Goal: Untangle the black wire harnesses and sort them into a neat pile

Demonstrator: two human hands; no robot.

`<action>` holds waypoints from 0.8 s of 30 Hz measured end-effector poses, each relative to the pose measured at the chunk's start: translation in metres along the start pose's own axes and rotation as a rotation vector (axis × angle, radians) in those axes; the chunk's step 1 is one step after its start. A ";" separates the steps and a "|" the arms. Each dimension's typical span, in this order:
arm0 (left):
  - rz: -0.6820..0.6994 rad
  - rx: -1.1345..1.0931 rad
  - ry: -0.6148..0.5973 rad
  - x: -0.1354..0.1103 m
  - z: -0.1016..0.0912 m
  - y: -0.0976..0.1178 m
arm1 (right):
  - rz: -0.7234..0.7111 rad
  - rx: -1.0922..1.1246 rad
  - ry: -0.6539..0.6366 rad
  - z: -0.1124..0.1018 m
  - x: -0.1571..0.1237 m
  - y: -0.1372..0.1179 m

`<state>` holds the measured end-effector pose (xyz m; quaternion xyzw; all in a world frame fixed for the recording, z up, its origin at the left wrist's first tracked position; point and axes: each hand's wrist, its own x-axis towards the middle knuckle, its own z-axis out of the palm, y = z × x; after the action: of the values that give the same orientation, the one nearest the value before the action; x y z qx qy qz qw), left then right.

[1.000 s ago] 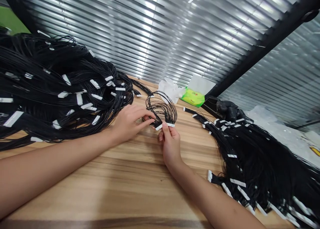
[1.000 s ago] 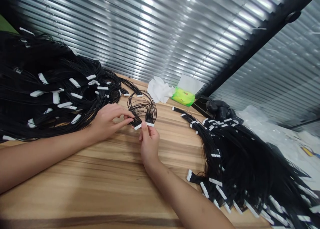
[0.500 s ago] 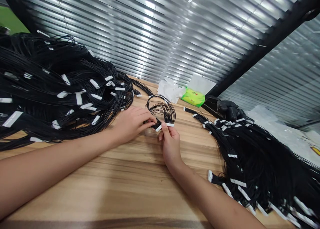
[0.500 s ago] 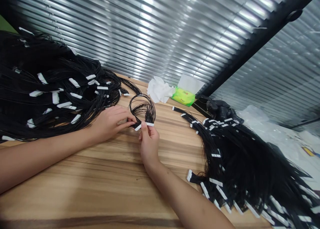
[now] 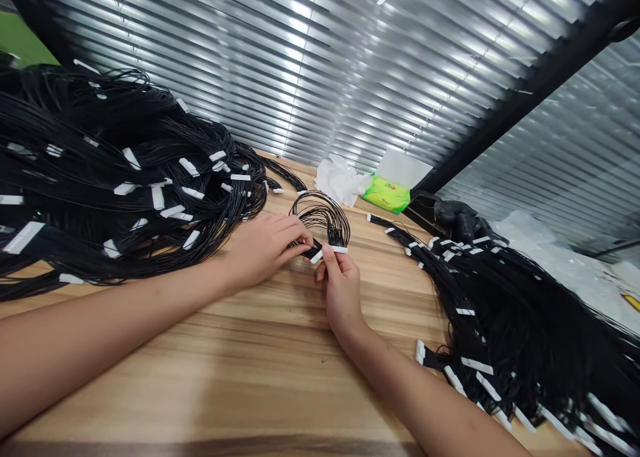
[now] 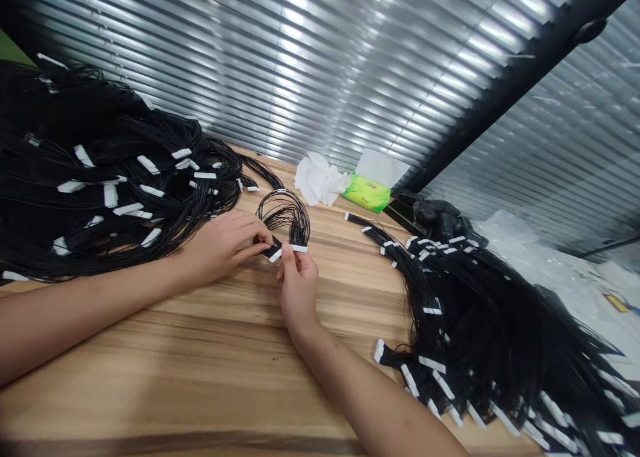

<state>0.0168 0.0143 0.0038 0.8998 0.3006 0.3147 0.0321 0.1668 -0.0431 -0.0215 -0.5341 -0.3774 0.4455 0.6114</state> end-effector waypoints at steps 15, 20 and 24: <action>0.238 0.024 0.096 -0.004 -0.002 0.001 | 0.091 0.406 -0.064 0.000 0.008 -0.006; -0.040 -0.165 0.080 -0.003 0.000 -0.009 | 0.261 0.508 -0.171 -0.002 0.010 -0.009; -0.097 -0.206 0.148 -0.002 0.002 -0.013 | 0.320 0.532 -0.302 -0.003 0.004 -0.011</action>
<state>0.0095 0.0241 -0.0026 0.8505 0.3113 0.4074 0.1171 0.1721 -0.0407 -0.0106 -0.3363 -0.2458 0.6925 0.5890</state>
